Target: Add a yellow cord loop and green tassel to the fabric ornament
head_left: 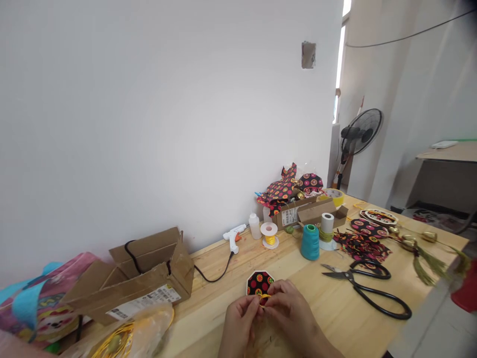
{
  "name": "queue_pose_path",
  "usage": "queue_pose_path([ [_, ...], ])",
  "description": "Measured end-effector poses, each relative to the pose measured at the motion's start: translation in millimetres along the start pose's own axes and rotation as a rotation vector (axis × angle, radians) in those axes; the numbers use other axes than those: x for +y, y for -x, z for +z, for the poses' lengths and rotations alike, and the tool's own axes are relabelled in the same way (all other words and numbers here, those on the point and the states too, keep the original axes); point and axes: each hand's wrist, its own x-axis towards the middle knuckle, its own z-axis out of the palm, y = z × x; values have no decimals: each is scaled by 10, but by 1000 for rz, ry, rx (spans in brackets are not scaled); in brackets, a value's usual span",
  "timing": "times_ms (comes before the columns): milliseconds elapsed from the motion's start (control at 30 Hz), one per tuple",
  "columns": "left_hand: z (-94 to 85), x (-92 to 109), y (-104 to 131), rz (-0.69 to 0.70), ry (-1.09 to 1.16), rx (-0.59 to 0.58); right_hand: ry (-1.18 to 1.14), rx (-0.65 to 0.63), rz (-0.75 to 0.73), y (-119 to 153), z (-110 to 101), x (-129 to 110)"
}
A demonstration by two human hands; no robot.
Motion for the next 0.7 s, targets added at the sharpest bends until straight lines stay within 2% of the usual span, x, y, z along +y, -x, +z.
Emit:
queue_pose_path([
  [200,-15,22,36,-36,13,-31,14,9,-9,9,-10,6],
  [500,-17,41,-15,89,23,141,36,22,-85,-15,-13,4],
  [700,-41,33,-42,106,71,175,41,39,-109,-22,-4,42],
])
